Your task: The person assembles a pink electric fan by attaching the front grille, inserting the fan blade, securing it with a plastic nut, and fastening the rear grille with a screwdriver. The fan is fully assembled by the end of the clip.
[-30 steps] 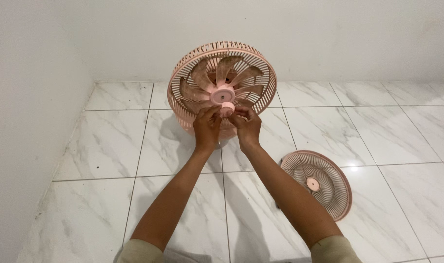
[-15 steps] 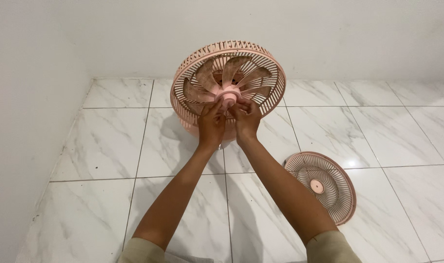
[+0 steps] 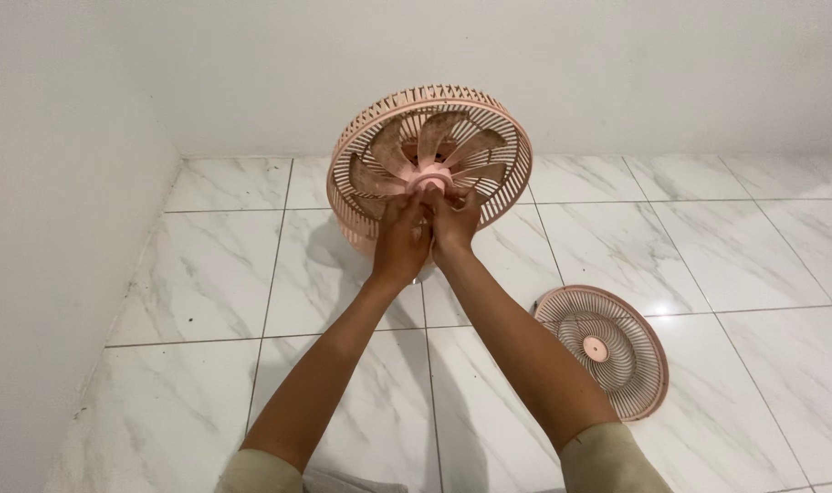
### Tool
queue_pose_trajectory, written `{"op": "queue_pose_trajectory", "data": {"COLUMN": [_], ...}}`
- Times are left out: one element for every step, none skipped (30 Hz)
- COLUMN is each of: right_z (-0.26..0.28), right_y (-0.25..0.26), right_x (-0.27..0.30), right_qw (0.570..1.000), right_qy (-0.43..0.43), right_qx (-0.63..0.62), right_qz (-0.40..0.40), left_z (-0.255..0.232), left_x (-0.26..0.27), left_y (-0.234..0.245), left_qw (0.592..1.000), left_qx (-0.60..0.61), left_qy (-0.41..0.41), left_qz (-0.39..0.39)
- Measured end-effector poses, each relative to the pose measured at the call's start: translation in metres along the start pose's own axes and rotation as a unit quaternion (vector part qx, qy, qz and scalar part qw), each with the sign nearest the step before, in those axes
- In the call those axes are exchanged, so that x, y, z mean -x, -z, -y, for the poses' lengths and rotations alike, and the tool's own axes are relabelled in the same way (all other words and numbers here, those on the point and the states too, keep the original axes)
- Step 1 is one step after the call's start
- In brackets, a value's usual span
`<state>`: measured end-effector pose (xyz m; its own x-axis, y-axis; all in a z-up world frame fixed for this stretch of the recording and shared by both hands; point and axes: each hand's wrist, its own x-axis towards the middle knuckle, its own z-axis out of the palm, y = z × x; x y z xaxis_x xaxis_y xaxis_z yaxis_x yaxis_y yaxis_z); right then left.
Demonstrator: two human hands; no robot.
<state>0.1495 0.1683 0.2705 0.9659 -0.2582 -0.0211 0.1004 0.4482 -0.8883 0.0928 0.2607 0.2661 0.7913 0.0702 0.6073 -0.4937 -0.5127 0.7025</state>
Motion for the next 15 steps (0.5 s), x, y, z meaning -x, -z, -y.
{"op": "queue_pose_trajectory", "data": {"right_z": [-0.002, -0.005, -0.007, -0.009, -0.011, -0.014, -0.015, -0.016, -0.016, -0.016, -0.016, -0.014, -0.013, -0.010, -0.007], "right_y": [0.000, 0.001, 0.001, 0.002, 0.002, 0.003, 0.003, 0.003, 0.001, 0.001, 0.001, 0.001, 0.000, -0.001, -0.002], "right_x": [-0.003, -0.006, -0.009, -0.012, -0.014, -0.015, -0.015, -0.017, -0.018, -0.018, -0.017, -0.017, -0.016, -0.016, -0.016], "right_qw": [1.000, 0.999, 0.998, 0.999, 0.999, 0.999, 0.998, 0.996, 0.994, 0.994, 0.993, 0.993, 0.991, 0.989, 0.986], "right_qy": [0.002, 0.003, 0.005, 0.011, 0.017, 0.021, 0.029, 0.036, 0.043, 0.049, 0.055, 0.062, 0.058, 0.054, 0.051], "right_qx": [0.017, 0.034, 0.051, 0.047, 0.044, 0.040, 0.060, 0.080, 0.100, 0.101, 0.102, 0.103, 0.122, 0.140, 0.159], "right_qz": [-0.007, -0.014, -0.021, -0.020, -0.020, -0.018, -0.020, -0.022, -0.024, -0.019, -0.015, -0.011, -0.012, -0.014, -0.017], "left_z": [-0.006, -0.012, -0.017, -0.020, -0.023, -0.025, -0.027, -0.028, -0.029, -0.029, -0.028, -0.027, -0.026, -0.026, -0.026], "left_x": [-0.001, -0.003, -0.010, -0.020, -0.032, -0.042, -0.052, -0.066, -0.082, -0.098, -0.110, -0.119, -0.128, -0.135, -0.139], "left_y": [0.009, 0.018, 0.027, 0.038, 0.048, 0.059, 0.067, 0.075, 0.083, 0.090, 0.097, 0.100, 0.103, 0.102, 0.099], "left_qw": [0.999, 0.995, 0.990, 0.983, 0.963, 0.934, 0.935, 0.936, 0.939, 0.941, 0.942, 0.943, 0.941, 0.938, 0.951], "left_qx": [-0.037, -0.073, -0.115, -0.157, -0.210, -0.263, -0.259, -0.255, -0.271, -0.285, -0.297, -0.302, -0.306, -0.309, -0.275], "left_qy": [-0.025, -0.049, -0.047, -0.044, -0.096, -0.147, -0.147, -0.146, -0.141, -0.136, -0.131, -0.136, -0.141, -0.147, -0.111], "left_qz": [-0.024, -0.047, -0.066, -0.083, -0.139, -0.194, -0.194, -0.195, -0.157, -0.119, -0.081, -0.033, 0.015, 0.064, 0.086]}}
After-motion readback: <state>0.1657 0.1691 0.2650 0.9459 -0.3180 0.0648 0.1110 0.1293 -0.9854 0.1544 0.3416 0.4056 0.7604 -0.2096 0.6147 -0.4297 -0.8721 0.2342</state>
